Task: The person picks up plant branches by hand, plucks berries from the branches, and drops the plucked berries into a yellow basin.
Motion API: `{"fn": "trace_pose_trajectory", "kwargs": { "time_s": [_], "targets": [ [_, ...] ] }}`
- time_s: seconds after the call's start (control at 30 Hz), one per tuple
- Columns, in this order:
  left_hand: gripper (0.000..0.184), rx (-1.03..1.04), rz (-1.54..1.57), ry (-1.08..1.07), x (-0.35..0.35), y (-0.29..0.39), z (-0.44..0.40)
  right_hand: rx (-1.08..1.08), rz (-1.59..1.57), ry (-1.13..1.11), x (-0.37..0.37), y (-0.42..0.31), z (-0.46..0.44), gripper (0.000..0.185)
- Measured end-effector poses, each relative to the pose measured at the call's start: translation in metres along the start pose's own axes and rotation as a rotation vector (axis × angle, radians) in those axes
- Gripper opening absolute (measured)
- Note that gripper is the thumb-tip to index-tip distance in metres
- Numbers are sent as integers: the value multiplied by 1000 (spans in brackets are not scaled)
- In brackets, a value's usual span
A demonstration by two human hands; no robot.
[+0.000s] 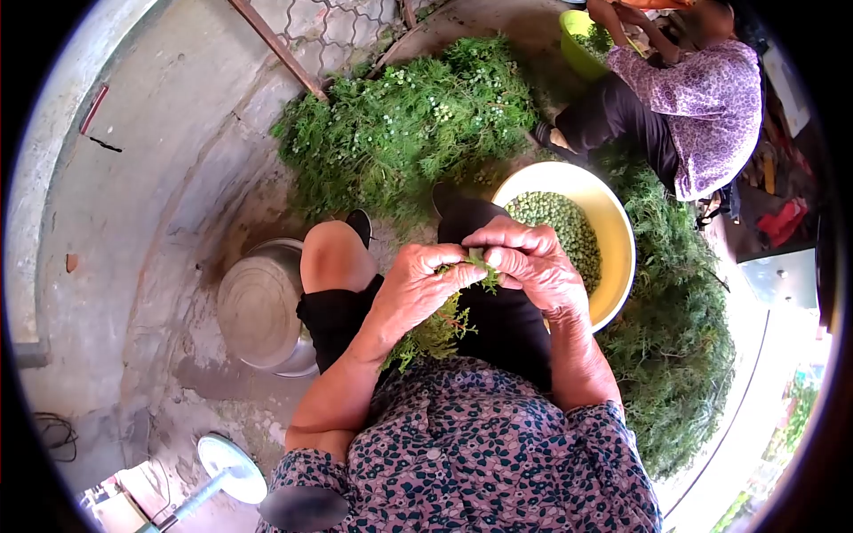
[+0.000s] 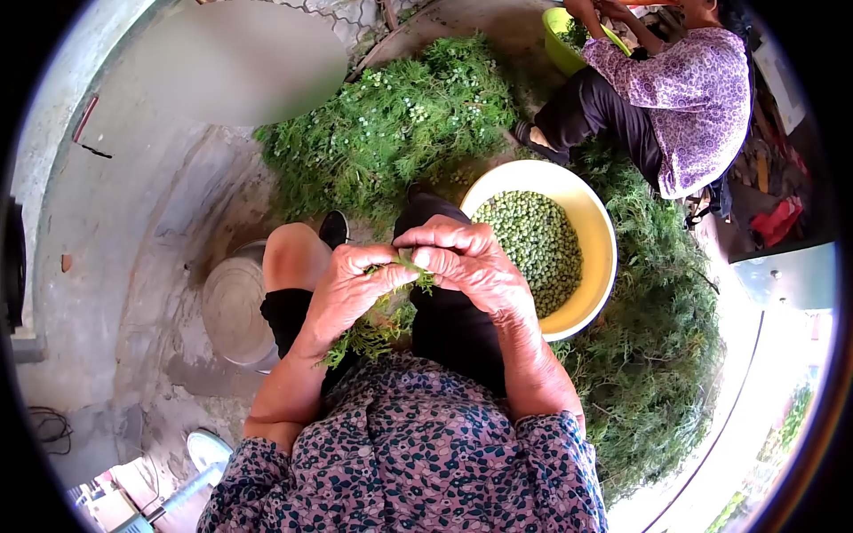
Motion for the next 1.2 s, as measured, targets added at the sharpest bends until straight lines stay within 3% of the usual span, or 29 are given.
{"fn": "trace_pose_trajectory", "kwargs": {
  "time_s": [0.07, 0.13, 0.2, 0.27, 0.33, 0.4, 0.47, 0.53, 0.6, 0.63, 0.7, 0.73, 0.8, 0.87, 0.9, 1.0, 1.07, 1.13, 1.17, 1.2],
  "targets": [
    [29, 94, -22, 86, -2, -3, 0, -25, 55, 0, -1, 1, 0, 28],
    [25, 158, -62, 102, -2, -5, 0, -296, 315, 9, 1, -7, 0, 23],
    [20, 222, -103, 116, -1, 1, 0, -338, 304, 41, 1, -8, 3, 22],
    [21, 27, 56, 115, -1, -1, -1, 106, -277, 119, -5, 22, 5, 19],
    [23, -61, 45, 85, -6, -12, -4, 162, -439, 249, -3, 31, 5, 19],
    [22, -67, 230, 135, -5, -14, -4, 164, -576, 280, -5, 35, 7, 17],
    [20, -171, 398, 164, -6, -16, -1, 73, -810, 191, -11, 25, -1, 17],
    [19, -268, 565, 198, -9, -23, 1, -7, -713, 394, -41, 24, 2, 18],
    [17, -195, 890, 295, -24, -35, -1, -34, -430, 558, -75, 27, 11, 17],
    [21, -92, 1031, 175, -30, -44, -5, -15, -258, 644, -91, 29, 17, 16],
    [26, 7, 1193, 191, -45, -44, -7, 20, -51, 788, -125, 42, 29, 28],
    [27, 32, 1307, 207, -51, -43, -6, 21, 155, 693, -142, 50, 35, 28],
    [31, 85, 1342, 197, -64, -41, -6, 44, 66, 811, -169, 68, 50, 31],
    [30, 180, 1342, 185, -75, -38, -6, -91, 621, 707, -195, 79, 68, 36],
    [28, 193, 1361, 233, -79, -36, -3, 76, 312, 880, -194, 78, 74, 37],
    [27, 252, 1466, 276, -87, -42, -4, 152, 464, 1010, -233, 101, 90, 33],
    [28, 217, 1468, 306, -88, -45, -3, 82, 399, 1001, -260, 122, 97, 32],
    [23, 230, 1525, 410, -90, -46, -1, 223, 403, 1095, -266, 125, 102, 30],
    [28, 233, 1527, 376, -91, -49, -3, 84, 238, 1215, -267, 123, 107, 27],
    [28, 225, 1534, 366, -92, -49, -4, 6, 300, 1243, -269, 117, 107, 24]
  ]
}}
Point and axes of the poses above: each hand's wrist, its own z-axis away from the middle knuckle, its own x-axis out of the palm, y = z × x, the point moved 7 cm from there along -z, towards the middle knuckle, and after that the axes turned 2 degrees about y, right-handed, at the moved point
